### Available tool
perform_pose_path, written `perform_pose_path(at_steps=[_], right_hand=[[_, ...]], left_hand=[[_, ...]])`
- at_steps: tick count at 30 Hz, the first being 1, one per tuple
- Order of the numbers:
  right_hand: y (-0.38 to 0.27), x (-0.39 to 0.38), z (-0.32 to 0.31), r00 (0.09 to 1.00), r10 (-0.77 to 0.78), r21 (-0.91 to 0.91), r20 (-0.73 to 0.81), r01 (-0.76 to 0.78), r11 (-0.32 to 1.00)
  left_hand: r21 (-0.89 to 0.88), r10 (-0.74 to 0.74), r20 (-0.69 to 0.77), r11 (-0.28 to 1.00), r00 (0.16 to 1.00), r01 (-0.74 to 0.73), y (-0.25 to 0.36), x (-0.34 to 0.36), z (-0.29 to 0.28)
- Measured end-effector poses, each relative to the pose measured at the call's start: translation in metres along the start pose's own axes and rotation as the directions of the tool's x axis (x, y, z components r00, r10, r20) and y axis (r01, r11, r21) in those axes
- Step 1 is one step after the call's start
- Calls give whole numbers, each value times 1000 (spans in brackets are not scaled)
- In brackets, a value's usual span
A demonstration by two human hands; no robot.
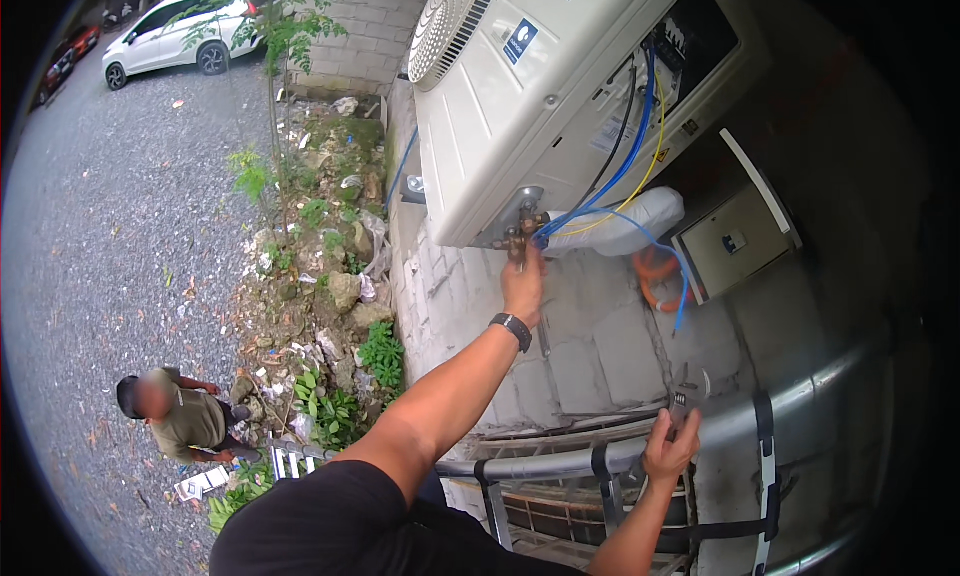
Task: The person works on the wiring and connections of an outdoor air conditioning unit using a screwdriver and wrenches while standing on a ladder.
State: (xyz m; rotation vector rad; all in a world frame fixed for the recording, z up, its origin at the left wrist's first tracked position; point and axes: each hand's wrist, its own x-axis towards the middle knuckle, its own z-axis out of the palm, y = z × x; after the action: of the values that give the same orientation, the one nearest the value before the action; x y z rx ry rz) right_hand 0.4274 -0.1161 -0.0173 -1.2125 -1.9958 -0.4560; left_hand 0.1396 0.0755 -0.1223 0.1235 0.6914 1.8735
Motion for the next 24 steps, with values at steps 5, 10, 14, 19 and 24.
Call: perform_pose_path(at_steps=[5,10,14,19,24], right_hand=[[2,3,-5,997,-49,-63,-61,45,997],[-11,1,-8,999,36,-13,15,-36,999],[-18,4,-7,999,24,27,-30,-24,999],[-12,2,-2,999,40,-30,30,-39,999],[-15,8,-9,999,-27,-22,-39,26,999]], left_hand=[[193,-36,-6,980,999,36,-32,-2,-37],[-65,-66,149,995,987,76,0,-7,-10],[-190,-26,109,981,994,47,5,-2,12],[-76,-55,81,995,995,61,-20,-9,-21],[7,-112,178,994,978,112,-21,-15,-34]])
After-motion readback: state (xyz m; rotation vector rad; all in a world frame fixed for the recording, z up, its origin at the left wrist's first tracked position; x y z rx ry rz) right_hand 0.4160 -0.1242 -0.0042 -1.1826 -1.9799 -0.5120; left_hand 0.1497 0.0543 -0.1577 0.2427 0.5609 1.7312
